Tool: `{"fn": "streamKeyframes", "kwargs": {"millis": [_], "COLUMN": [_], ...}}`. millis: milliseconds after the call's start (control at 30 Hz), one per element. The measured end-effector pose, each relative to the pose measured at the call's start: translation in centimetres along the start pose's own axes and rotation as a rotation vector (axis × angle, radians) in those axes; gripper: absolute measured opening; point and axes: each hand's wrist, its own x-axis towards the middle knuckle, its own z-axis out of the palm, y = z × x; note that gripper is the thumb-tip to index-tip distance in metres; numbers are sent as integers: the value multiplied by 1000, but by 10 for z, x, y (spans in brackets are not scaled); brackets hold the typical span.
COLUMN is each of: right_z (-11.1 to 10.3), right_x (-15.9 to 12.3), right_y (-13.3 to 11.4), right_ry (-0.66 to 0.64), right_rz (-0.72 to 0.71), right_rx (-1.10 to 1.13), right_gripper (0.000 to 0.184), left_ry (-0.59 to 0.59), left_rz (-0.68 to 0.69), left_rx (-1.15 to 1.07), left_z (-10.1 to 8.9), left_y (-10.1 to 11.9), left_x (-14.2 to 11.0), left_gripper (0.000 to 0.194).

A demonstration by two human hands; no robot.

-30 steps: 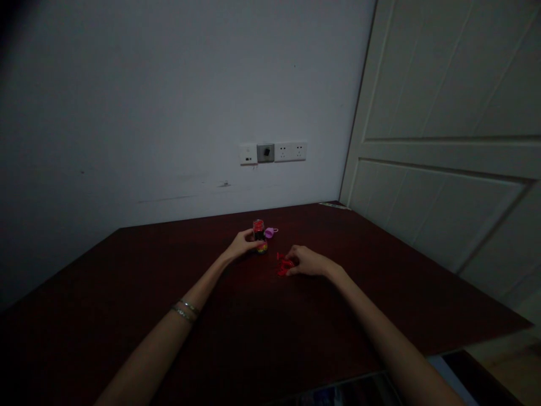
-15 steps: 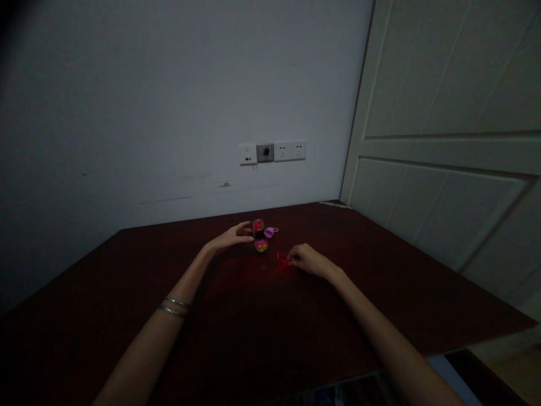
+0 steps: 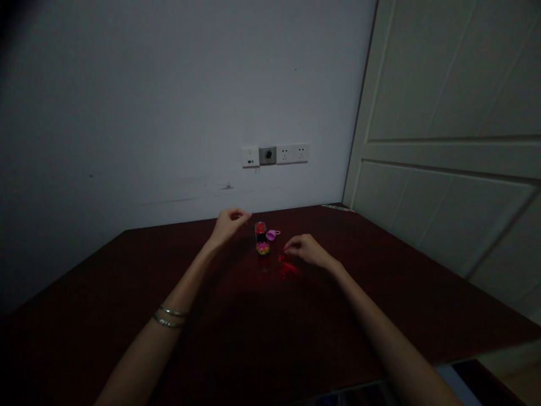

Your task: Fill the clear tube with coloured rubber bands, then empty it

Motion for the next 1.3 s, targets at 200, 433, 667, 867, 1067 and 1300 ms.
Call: {"fn": "streamKeyframes", "kwargs": {"millis": [200,433,667,867,1067,1300], "right_z": [-7,-14,-2,10,4,-8], "right_x": [15,47,81,87,95,103], "right_y": [-31,-55,-60,-54,-64,-88], "right_ry": [147,311,294,203,82,-79], "right_rz": [-30,-60,-60,-55,-52,-63], "right_rx": [139,172,148,31,-228,-536], "right_gripper": [30,29,27,21,16,10], "left_ry": [-304,54,45,-138,-200,-210], "left_rz": [163,67,-32,-92,-101,-72], "left_rx": [-30,-147,-231,-365,-413,-268], "left_z": [26,18,34,54,55,53], "left_y": [16,-2,-50,-79,-82,-85], "left_x": [-16,-6,-7,-13,-14,-13], "left_gripper": [25,22,47,74,56,36]}}
